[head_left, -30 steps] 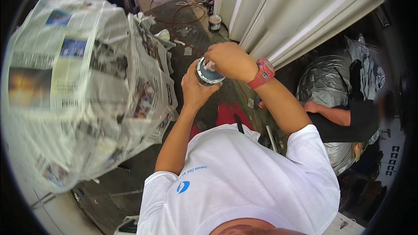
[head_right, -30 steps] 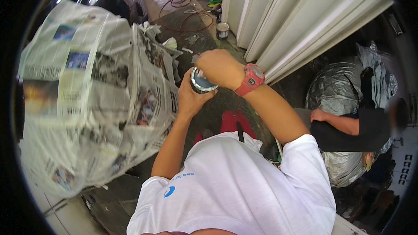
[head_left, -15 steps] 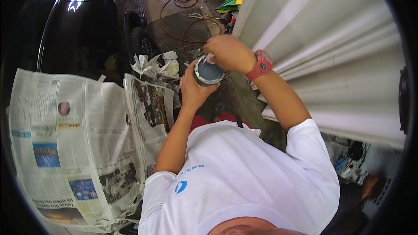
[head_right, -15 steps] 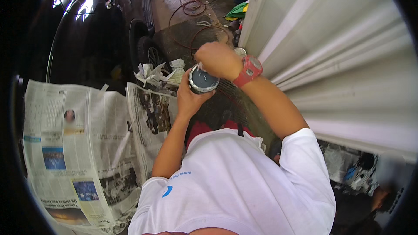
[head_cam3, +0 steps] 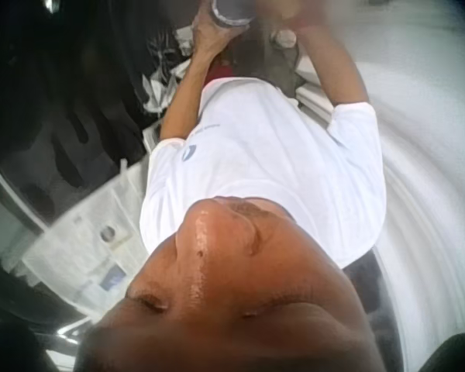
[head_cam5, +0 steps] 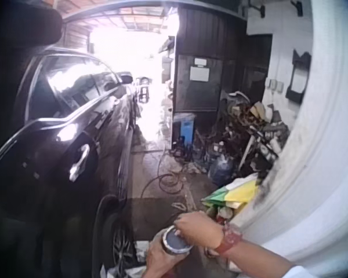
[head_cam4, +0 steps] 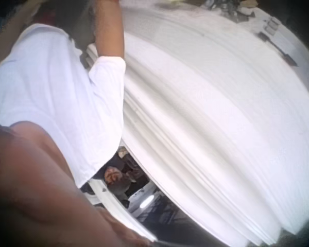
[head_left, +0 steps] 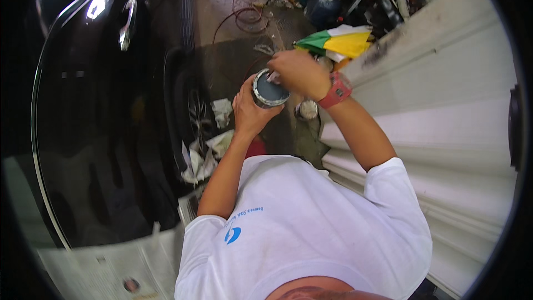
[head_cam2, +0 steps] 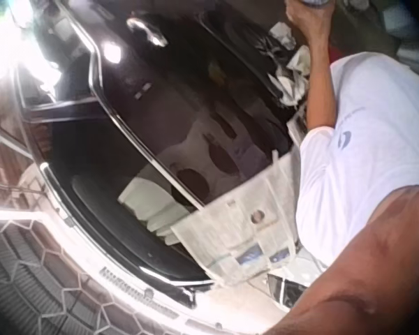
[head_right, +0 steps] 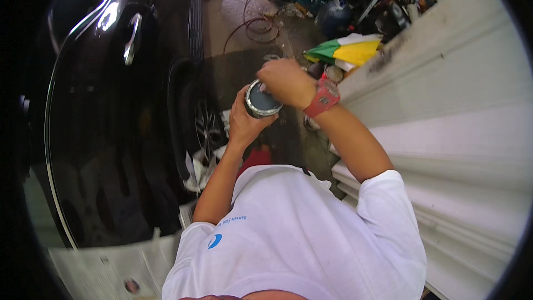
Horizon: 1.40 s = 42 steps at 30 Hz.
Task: The person sits on the floor surrounded by numerous paint cans and uses a white cloth to wipe the rims of the cans. They then pick up a can and stir the contents with the cloth. The person stands up and walks through a garage area containing several cars while continuing to stir the paint can.
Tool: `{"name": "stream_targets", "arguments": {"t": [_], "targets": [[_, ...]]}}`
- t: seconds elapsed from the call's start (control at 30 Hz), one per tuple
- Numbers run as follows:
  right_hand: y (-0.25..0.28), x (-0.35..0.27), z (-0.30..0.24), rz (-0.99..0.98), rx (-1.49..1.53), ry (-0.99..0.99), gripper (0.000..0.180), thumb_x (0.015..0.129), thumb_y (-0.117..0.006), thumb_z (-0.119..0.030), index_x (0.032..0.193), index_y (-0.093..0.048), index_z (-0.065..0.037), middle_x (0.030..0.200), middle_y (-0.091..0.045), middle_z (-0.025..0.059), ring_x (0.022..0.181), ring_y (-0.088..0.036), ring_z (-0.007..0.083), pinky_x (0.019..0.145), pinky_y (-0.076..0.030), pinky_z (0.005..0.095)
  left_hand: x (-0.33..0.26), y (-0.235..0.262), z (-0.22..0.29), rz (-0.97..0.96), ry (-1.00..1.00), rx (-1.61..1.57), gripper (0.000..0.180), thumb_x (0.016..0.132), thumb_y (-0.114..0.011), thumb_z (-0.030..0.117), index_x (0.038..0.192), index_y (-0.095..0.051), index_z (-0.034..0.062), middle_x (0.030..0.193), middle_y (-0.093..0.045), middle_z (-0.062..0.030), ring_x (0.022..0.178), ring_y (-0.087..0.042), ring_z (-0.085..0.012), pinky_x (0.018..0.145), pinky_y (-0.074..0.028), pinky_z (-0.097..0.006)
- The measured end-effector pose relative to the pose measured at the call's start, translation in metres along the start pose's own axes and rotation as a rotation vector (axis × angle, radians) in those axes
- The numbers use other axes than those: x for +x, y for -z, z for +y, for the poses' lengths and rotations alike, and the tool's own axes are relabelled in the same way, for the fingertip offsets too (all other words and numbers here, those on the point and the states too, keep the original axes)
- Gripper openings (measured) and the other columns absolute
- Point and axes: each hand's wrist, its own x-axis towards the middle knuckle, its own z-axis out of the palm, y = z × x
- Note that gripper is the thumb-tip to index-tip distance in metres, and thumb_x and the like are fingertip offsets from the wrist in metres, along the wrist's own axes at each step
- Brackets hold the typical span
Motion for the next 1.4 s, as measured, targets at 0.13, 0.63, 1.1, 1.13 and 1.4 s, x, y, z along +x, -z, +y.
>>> {"name": "stream_targets", "arguments": {"t": [0.13,0.63,1.1,1.13,1.4], "targets": [[0.021,0.088,0.063,-0.095,0.021,0.007,0.014,0.082,-0.079,-0.014,0.092,-0.081,-0.005,0.099,-0.079,0.0182,0.096,-0.077,0.0381,0.082,-0.063,0.0489,0.118,0.001,-0.005,-0.042,-0.030,-0.020,0.100,0.063,-0.102,0.029,0.149,-0.056,0.0083,0.136,-0.071,-0.0177,0.130,-0.068,-0.0384,0.112,-0.052,-0.050],[0.015,0.432,0.338,-0.052,0.032,0.090,0.016,0.080,-0.080,-0.016,0.092,-0.080,-0.006,0.096,-0.077,0.0150,0.095,-0.077,0.0366,0.083,-0.061,0.0494,0.542,-0.035,-0.094,-0.005,0.035,0.055,0.099,0.064,-0.102,0.030,0.149,-0.057,0.0063,0.138,-0.071,-0.0185,0.129,-0.069,-0.0376,0.111,-0.054,-0.048],[0.057,0.764,0.559,-0.141,0.060,0.177,0.019,0.084,-0.078,-0.016,0.100,-0.079,-0.006,0.101,-0.077,0.0177,0.099,-0.076,0.0375,0.088,-0.061,0.0476,0.915,-0.033,-0.170,0.129,0.161,0.011,0.096,0.063,-0.098,0.031,0.148,-0.056,0.0105,0.138,-0.070,-0.0167,0.129,-0.065,-0.0421,0.112,-0.047,-0.053],[0.053,0.789,0.580,-0.105,0.033,0.153,0.019,0.084,-0.079,-0.016,0.100,-0.079,-0.006,0.101,-0.077,0.0177,0.099,-0.076,0.0374,0.088,-0.061,0.0475,0.940,-0.034,-0.182,0.123,0.151,0.024,0.096,0.063,-0.097,0.030,0.148,-0.056,0.0108,0.138,-0.070,-0.0165,0.129,-0.065,-0.0419,0.112,-0.047,-0.053],[0.035,0.990,0.697,0.041,0.086,0.241,0.010,0.078,-0.080,-0.014,0.084,-0.080,-0.006,0.091,-0.078,0.0182,0.088,-0.078,0.0382,0.076,-0.064,0.0470,1.172,-0.019,-0.262,0.060,0.065,0.053,0.097,0.064,-0.096,0.027,0.150,-0.055,0.0126,0.138,-0.070,-0.0151,0.130,-0.065,-0.0402,0.112,-0.046,-0.053]]}}
